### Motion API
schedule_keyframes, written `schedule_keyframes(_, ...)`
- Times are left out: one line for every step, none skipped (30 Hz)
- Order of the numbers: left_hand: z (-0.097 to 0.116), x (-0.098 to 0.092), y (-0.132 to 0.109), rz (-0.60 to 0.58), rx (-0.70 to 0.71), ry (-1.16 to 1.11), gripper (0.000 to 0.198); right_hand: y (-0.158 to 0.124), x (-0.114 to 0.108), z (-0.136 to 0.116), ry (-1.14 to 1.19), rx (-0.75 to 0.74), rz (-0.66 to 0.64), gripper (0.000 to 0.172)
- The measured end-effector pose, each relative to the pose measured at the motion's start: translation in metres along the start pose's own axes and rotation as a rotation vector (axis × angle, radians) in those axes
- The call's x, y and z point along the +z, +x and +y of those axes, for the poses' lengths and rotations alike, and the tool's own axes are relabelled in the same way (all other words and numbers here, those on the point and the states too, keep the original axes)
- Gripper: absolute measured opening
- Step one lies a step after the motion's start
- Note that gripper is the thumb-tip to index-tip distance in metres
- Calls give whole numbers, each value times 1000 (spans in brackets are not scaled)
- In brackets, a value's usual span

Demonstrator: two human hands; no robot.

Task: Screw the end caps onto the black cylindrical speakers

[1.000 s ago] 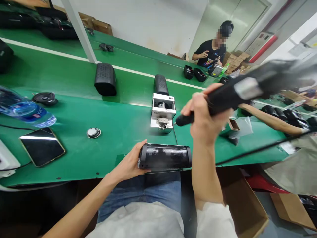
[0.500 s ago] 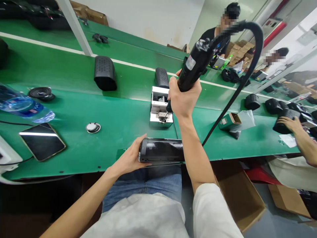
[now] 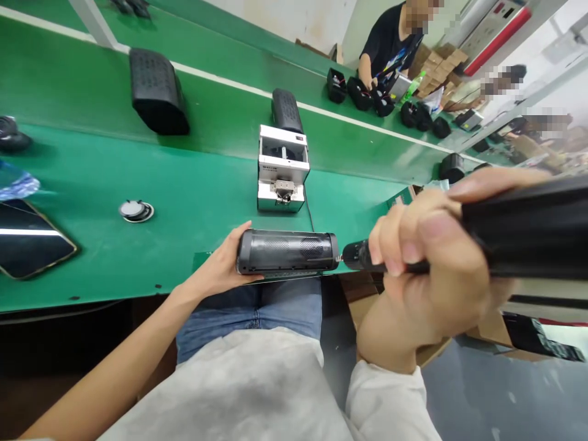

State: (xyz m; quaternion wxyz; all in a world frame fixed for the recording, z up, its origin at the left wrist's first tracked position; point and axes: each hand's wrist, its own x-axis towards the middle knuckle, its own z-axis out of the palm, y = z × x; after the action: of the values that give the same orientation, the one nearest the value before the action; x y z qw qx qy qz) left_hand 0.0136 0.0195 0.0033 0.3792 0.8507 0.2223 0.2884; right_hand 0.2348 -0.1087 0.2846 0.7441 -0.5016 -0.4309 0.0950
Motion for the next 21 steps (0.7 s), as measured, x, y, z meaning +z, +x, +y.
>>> schedule_keyframes(-1, 0, 0, 3, 1, 2, 137, -7, -4, 0, 14, -11, 30, 24)
schedule_keyframes(-2, 1, -1, 6, -1, 3, 137, -12, -6, 3, 40, -33, 52, 24)
schedule_keyframes(-2, 1, -1, 10, -5, 5, 136, -16, -7, 7, 59, -57, 46, 24)
schedule_keyframes(-2, 1, -1, 11, -8, 6, 135, -18, -8, 12, 79, -86, 31, 25)
schedule_keyframes(-2, 1, -1, 10, -11, 8, 135, -21, -8, 17, 92, -99, 13, 26)
schedule_keyframes(-1, 0, -1, 7, -14, 11, 135, -22, -7, 20, 97, -98, -3, 27)
schedule_keyframes(-1, 0, -1, 2, -19, 13, 135, -25, -7, 22, 97, -88, -4, 27)
schedule_keyframes(0, 0, -1, -2, -25, 16, 135, -27, -6, 24, 90, -70, 1, 27)
schedule_keyframes(1, 0, -1, -4, -31, 18, 135, -30, -6, 26, 78, -53, 6, 26)
schedule_keyframes(2, 0, -1, -4, -36, 17, 136, -33, -7, 29, 66, -37, 0, 25)
schedule_keyframes(2, 0, -1, -2, -39, 14, 136, -36, -7, 33, 54, -29, -25, 24)
schedule_keyframes(3, 0, -1, 2, -38, 10, 136, -39, -9, 38, 47, -29, -68, 24)
schedule_keyframes(4, -1, -1, 5, -33, 7, 136, -42, -11, 45, 48, -27, -123, 24)
schedule_keyframes(4, -1, -2, 7, -30, 8, 136, -44, -13, 53, 55, -14, -186, 23)
schedule_keyframes(5, -1, -2, 9, -30, 13, 135, -46, -15, 62, 69, -3, -242, 23)
schedule_keyframes(5, -2, -2, 9, -35, 22, 134, -47, -17, 71, 88, 7, -283, 22)
schedule_keyframes(5, -2, -2, 8, -43, 33, 131, -48, -19, 78, 113, 11, -303, 22)
schedule_keyframes(5, -2, -3, 6, -54, 42, 128, -49, -20, 85, 138, 11, -305, 21)
schedule_keyframes(5, -2, -4, 6, -64, 51, 124, -51, -22, 91, 158, 4, -298, 21)
schedule_keyframes(3, -1, -5, 10, -68, 57, 120, -52, -23, 95, 165, -3, -288, 21)
schedule_keyframes(1, -1, -6, 17, -68, 65, 116, -54, -24, 99, 162, 0, -283, 21)
